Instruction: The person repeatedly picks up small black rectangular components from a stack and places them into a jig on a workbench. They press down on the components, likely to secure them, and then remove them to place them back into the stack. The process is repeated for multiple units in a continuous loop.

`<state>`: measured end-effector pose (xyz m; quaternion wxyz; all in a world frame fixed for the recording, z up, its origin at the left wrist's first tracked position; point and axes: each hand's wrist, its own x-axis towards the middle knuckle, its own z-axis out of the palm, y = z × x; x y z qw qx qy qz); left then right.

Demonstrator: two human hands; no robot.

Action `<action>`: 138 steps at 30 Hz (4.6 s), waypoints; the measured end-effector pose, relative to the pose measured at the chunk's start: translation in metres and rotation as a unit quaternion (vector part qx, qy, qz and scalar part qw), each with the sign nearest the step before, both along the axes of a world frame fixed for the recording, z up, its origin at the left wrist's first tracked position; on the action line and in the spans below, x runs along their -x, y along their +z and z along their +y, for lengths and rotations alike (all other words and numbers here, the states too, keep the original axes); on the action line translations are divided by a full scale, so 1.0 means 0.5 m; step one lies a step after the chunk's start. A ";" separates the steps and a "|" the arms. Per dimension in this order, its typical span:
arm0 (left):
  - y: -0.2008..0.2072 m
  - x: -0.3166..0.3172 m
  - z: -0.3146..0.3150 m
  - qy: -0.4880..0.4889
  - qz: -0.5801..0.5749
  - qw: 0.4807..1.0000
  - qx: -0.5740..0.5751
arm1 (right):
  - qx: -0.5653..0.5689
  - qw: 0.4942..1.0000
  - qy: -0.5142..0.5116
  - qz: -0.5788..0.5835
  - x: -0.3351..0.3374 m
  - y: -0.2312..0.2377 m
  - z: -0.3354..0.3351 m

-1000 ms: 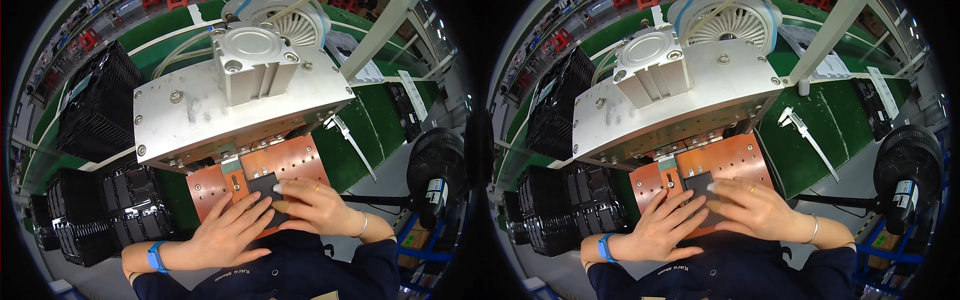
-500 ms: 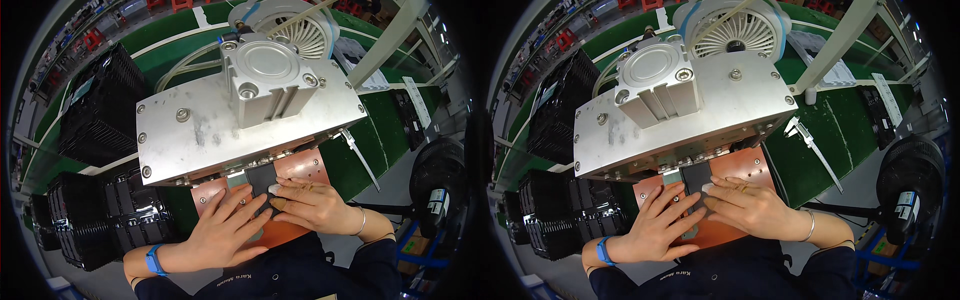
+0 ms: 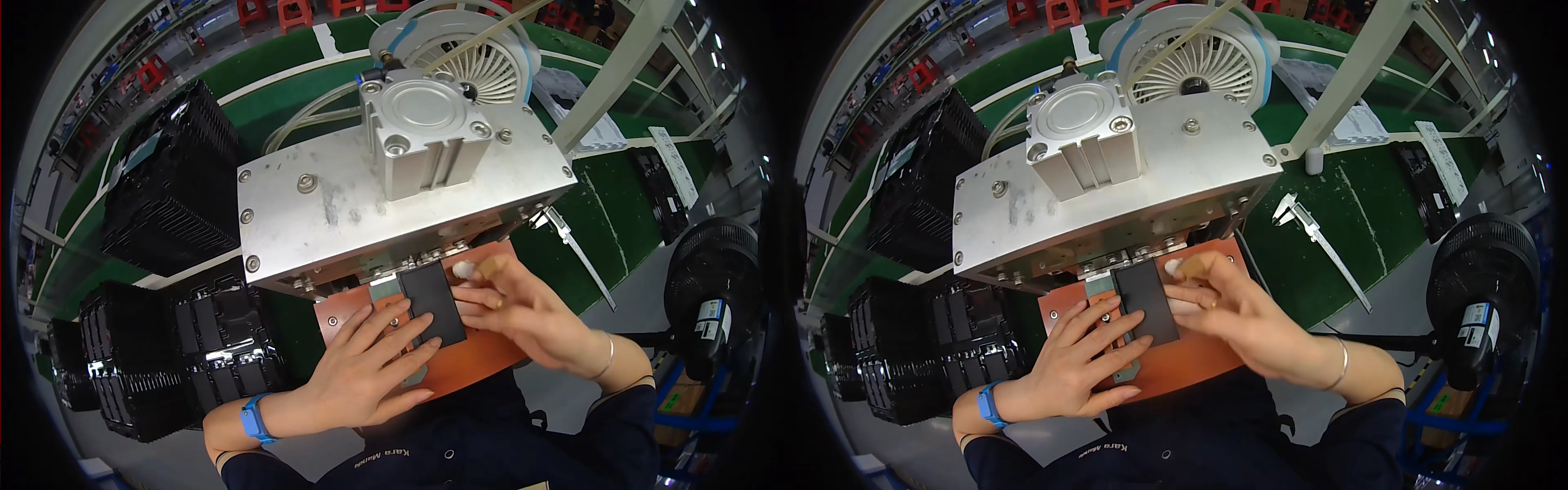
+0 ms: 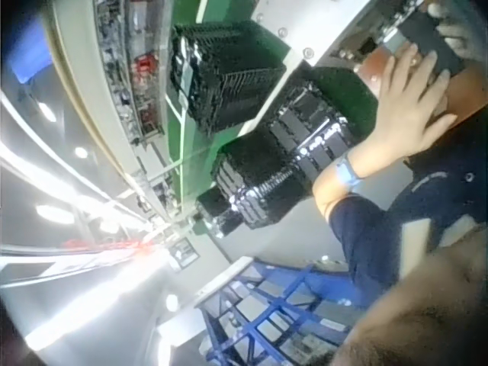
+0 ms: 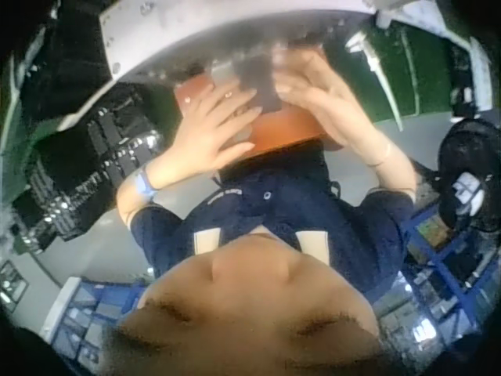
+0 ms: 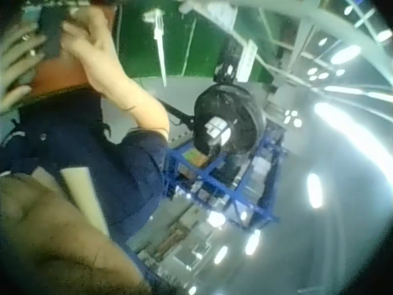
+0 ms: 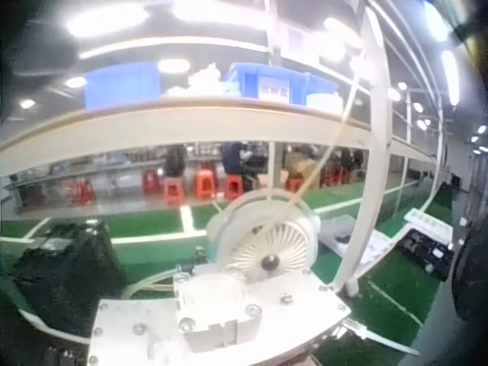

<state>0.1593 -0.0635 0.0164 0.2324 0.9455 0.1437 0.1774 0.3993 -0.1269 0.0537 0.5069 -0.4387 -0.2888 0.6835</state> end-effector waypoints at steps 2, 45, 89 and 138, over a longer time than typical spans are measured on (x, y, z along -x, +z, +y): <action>0.007 -0.003 0.002 -0.014 -0.009 1.000 -0.014 | -0.030 0.994 0.020 -0.099 0.000 -0.018 0.019; 0.020 -0.053 0.007 0.125 -0.185 0.793 0.566 | -0.089 0.719 -0.305 -0.618 -0.329 -0.140 -0.145; 0.030 -0.049 0.023 0.156 -0.170 0.743 0.628 | -0.394 0.669 -0.202 -0.598 -0.127 -0.046 -0.073; -0.102 0.364 0.061 0.366 0.078 0.927 0.018 | -0.079 0.594 -0.255 -0.759 -0.379 -0.304 -0.074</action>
